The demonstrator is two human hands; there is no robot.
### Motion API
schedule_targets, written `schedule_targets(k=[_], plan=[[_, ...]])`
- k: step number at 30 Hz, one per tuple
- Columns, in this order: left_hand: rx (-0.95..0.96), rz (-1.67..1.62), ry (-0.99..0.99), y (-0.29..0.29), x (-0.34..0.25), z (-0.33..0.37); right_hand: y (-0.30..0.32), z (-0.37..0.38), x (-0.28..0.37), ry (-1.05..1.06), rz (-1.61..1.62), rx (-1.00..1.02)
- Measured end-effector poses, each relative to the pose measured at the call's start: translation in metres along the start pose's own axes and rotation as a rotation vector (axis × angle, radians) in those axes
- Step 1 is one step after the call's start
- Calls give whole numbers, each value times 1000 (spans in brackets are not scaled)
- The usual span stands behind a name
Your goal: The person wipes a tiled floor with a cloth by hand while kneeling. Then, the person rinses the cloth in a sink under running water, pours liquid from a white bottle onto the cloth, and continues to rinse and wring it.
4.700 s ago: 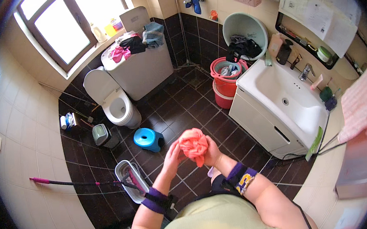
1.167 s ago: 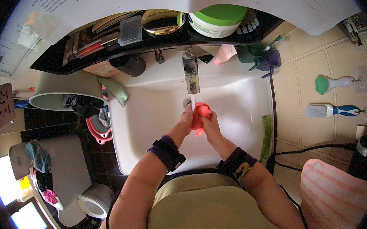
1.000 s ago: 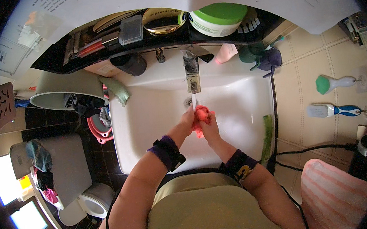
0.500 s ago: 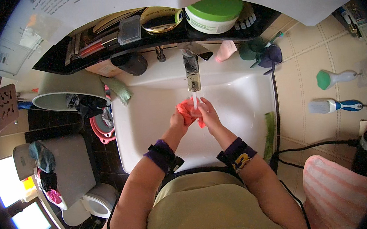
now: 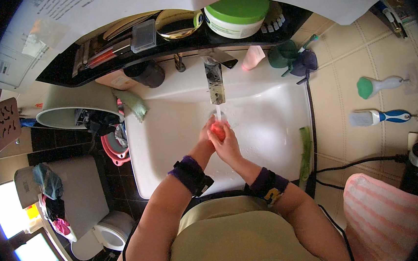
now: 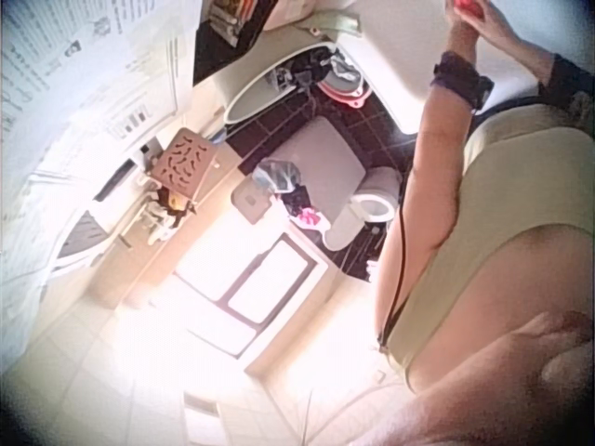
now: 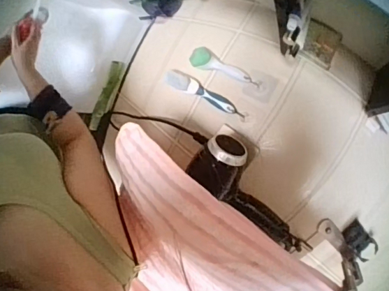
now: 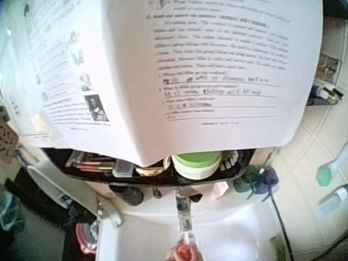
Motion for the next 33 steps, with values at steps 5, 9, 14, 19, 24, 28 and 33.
schedule_targets(k=[5, 9, 14, 19, 24, 28, 33], plan=[[-137, 170, -110, -1, -7, 0, -15, 26, -29, -225, 110, 177], [-160, 399, -28, -24, 6, 7, -23, 51, -125, -416, 222, 217], [-153, 197, 96, 20, -9, -10, -20, 37, -92, -637, 393, 487], [-21, 247, 119, -4, -20, -24, 0, 30, -86, -621, 632, 342], [91, 262, -118, 5, -21, -1, -12, 14, -34, -244, 320, 227], [529, -22, -8, -5, -6, 7, -15, -3, 21, -1, 216, 266], [-67, 189, 72, -32, 5, -12, 4, 37, -40, -191, 29, 125]])
Point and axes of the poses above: each hand's wrist, its own z-axis towards the middle knuckle, its own y-axis out of the back of the hand, x = y × z, the point moved 8 cm from there along z, towards the middle knuckle, and after that the axes turned 9 degrees about x, right-handed, at the moved point
